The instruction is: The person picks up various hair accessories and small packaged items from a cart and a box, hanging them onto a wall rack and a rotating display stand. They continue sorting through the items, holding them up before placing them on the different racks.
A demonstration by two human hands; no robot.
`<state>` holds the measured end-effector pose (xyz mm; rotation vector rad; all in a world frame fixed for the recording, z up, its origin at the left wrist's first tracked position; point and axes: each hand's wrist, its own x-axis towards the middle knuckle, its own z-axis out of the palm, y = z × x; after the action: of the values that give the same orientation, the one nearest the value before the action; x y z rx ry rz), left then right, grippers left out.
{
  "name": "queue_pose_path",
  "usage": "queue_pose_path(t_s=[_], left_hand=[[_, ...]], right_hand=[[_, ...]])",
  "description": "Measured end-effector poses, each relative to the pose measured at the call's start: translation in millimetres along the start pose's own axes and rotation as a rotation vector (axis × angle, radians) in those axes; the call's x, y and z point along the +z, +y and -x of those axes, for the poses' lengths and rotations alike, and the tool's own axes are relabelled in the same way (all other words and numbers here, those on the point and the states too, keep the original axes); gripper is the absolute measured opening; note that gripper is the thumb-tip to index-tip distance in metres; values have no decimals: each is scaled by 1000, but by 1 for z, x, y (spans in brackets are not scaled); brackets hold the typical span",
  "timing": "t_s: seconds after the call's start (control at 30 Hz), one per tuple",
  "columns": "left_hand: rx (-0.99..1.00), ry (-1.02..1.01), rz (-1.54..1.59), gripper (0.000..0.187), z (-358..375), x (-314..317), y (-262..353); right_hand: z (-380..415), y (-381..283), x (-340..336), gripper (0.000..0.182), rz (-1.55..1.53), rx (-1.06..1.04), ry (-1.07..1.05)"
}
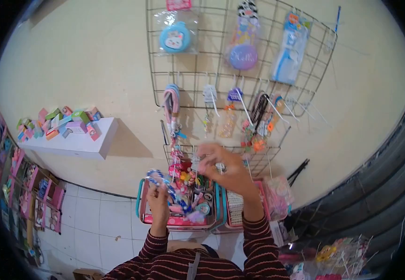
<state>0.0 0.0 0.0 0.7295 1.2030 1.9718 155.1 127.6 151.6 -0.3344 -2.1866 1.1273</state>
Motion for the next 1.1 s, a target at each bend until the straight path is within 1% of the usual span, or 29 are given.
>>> queue_pose_path(t_s=[0.07,0.1,0.17,0.2,0.23,0.27,0.3,0.33,0.37,0.4,0.43,0.47,0.5,0.57,0.63,0.7,0.73,0.77,0.8,0.83,0.87,0.9,0.93,0.97,1.0,1.03,1.07,1.1], left_hand=[[126,154,329,18,2,-2,1],[118,126,282,18,-4,2,3],[89,230,541,17,-1,24,16],[56,267,594,18,-3,25,5],[39,246,590,18,-5,28,-6],[-31,226,701,19,-6,31,-15],[-104,208,809,20,-5,35,-19],[-200,222,881,23,-3,46,-16],[-221,210,869,23,3,53,-15],[-266,204,914,23,7,60,-15],[-306,198,962,23,9,66,-16],[-332,42,990,21,14,66,-20],[-336,31,984,21,19,68,-21],[-436,33,1006,18,26,73,-21],[-465,-34,1032,16,29,71,-26],[-560,-34,956,14,33,71,-25],[-541,-63,990,8,33,68,-32],[-536,-81,992,8,33,69,-33],[-380,-148,867,10,34,72,-30],[-225,-210,742,14,35,75,-27],[-174,-237,664,19,35,77,-23],[-173,-249,666,19,36,79,-20],[-83,-333,606,17,36,80,-18],[5,-412,545,15,37,82,-14],[27,-433,451,17,39,82,-9],[26,-437,449,17,38,82,-8],[38,-423,416,16,38,81,-8],[49,-407,383,15,39,79,-8]], right_hand=[[27,12,25,55,161,-54,-93],[48,39,37,55,130,-52,-47],[81,61,48,52,-562,289,35],[88,65,49,52,-550,295,57],[92,68,53,51,-679,336,77],[94,71,58,50,-813,375,100],[94,74,63,50,-817,376,131],[90,78,68,46,-753,329,212],[86,80,73,43,-690,286,289],[79,71,76,28,-800,269,401],[76,74,78,28,-800,266,417],[72,78,80,23,-749,268,590],[69,80,80,19,-695,267,758],[63,78,75,15,-702,214,796],[59,69,70,12,-885,214,862],[51,57,62,10,-925,218,889],[47,50,58,10,-1030,141,908],[43,45,53,9,-1134,60,922],[37,43,47,12,-1213,69,960],[35,42,38,12,-1206,51,960],[35,40,26,13,-1407,-48,675],[34,38,16,14,-1583,-143,373],[31,37,9,14,-1577,-154,375],[28,38,3,12,-1700,-136,229],[25,38,-2,10,-1820,-112,79],[22,39,-6,9,-1934,-86,-79],[19,37,-8,7,-2013,-102,-168],[18,37,-8,7,-2017,-102,-164]])
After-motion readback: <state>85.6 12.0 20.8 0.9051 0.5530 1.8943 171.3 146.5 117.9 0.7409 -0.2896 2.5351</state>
